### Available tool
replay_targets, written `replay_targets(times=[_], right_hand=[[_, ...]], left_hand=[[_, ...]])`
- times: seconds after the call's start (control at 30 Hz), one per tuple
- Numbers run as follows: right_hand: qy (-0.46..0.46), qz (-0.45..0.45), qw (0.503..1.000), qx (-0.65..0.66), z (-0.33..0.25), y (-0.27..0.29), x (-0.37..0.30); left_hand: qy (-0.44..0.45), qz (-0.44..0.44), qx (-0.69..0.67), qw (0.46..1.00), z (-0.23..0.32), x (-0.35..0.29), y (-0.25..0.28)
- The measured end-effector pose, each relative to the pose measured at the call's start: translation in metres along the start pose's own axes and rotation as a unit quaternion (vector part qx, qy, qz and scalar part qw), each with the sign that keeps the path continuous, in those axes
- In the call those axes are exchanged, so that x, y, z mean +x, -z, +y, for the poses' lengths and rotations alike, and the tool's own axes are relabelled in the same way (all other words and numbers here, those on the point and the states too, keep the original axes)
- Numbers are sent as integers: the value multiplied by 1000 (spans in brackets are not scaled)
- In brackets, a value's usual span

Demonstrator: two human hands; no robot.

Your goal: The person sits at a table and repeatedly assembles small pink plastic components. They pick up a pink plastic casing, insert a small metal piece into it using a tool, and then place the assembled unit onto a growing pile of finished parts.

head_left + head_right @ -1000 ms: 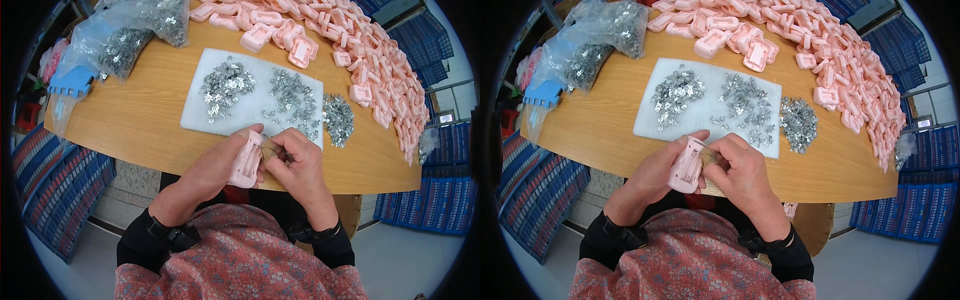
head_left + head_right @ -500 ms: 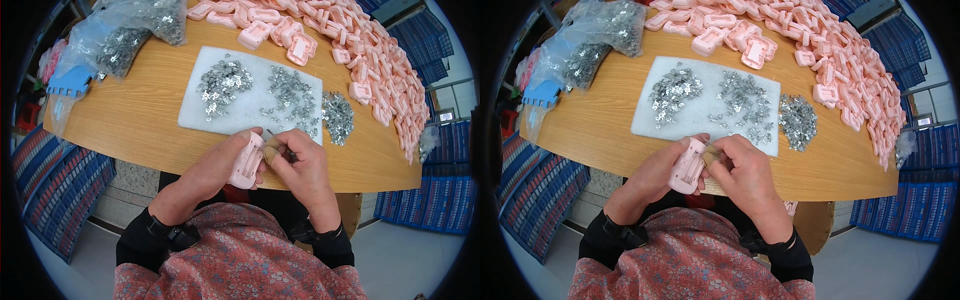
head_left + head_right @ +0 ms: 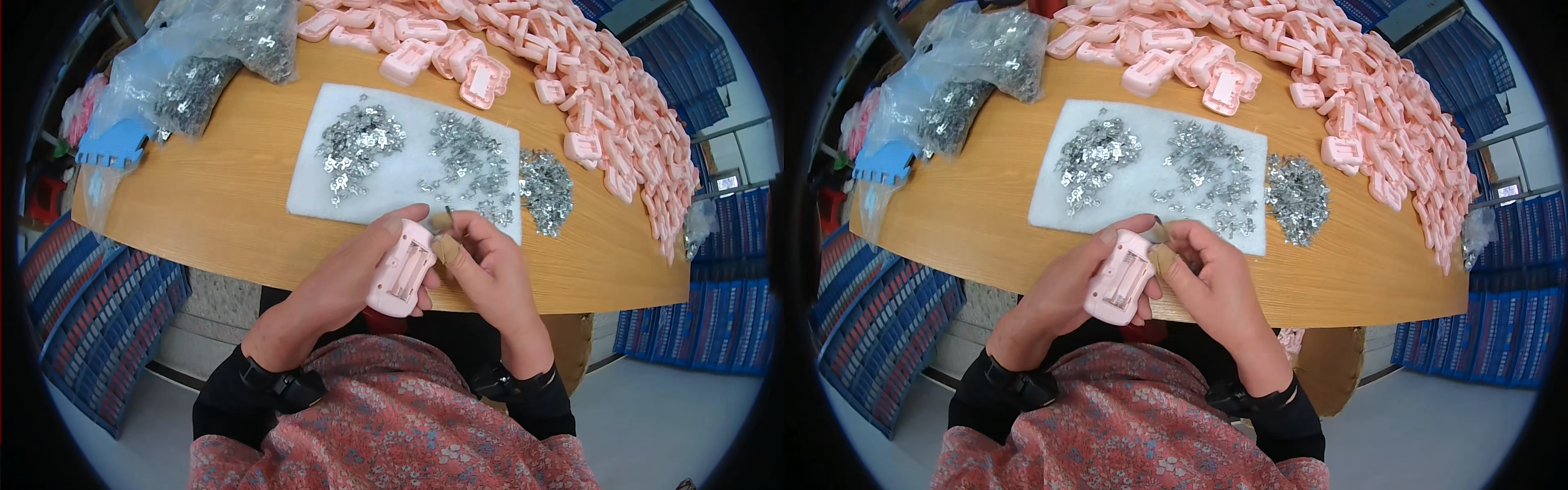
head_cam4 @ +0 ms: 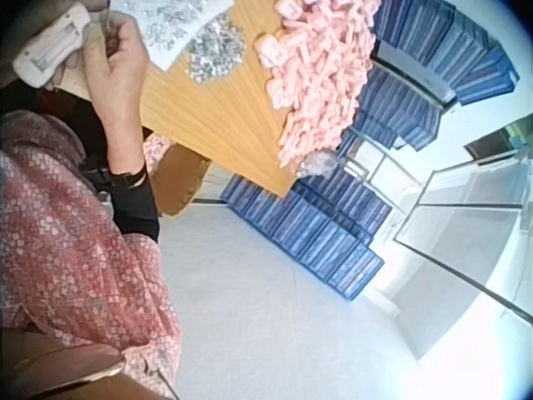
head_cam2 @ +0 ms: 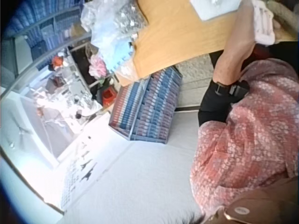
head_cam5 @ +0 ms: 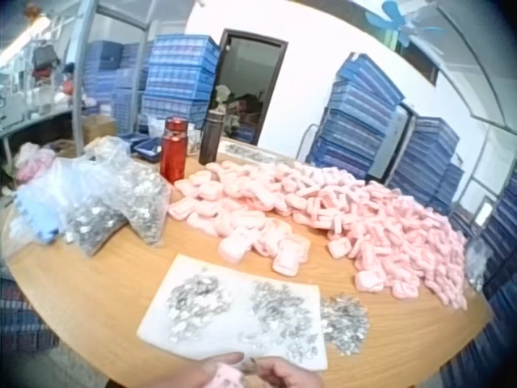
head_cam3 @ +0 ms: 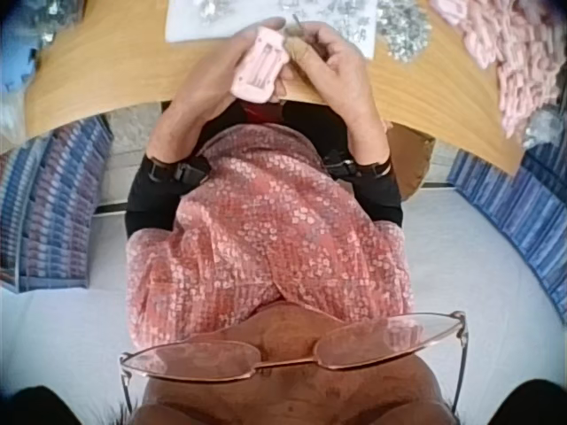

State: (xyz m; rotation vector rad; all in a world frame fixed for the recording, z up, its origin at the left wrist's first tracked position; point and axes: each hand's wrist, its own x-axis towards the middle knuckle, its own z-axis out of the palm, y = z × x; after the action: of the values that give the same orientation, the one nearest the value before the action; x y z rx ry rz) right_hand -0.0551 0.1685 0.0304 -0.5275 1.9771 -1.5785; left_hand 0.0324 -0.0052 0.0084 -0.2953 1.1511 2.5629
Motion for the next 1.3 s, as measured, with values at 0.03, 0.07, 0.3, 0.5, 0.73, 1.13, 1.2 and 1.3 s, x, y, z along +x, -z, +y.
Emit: replay_targets(times=[0.03, 0.07, 0.3, 0.5, 0.73, 1.13, 1.2, 1.3], right_hand=[[-62, -37, 994, 83, -5, 0, -1], [-107, -67, 980, 152, -7, 1, -1], [-95, -67, 985, 125, -3, 3, -1], [-92, -56, 988, 106, 1, 4, -5], [-71, -54, 983, 163, -5, 4, -11], [55, -57, 996, 43, -2, 4, -7], [31, -70, 997, 20, -9, 8, -5], [11, -82, 997, -4, -11, 12, -2]], left_hand=[[-5, -10, 10, 1000, 2, -2, 0], [-9, -21, 19, 1000, 2, -3, 1], [-121, 61, 262, 955, -6, -6, 6], [-145, 88, 436, 884, -1, -6, -10], [-154, 64, 360, 918, -7, -2, -2], [29, -92, -184, 978, -5, -10, 7], [43, -83, -160, 983, -8, -10, 7], [104, -68, -166, 978, -7, -8, 7]])
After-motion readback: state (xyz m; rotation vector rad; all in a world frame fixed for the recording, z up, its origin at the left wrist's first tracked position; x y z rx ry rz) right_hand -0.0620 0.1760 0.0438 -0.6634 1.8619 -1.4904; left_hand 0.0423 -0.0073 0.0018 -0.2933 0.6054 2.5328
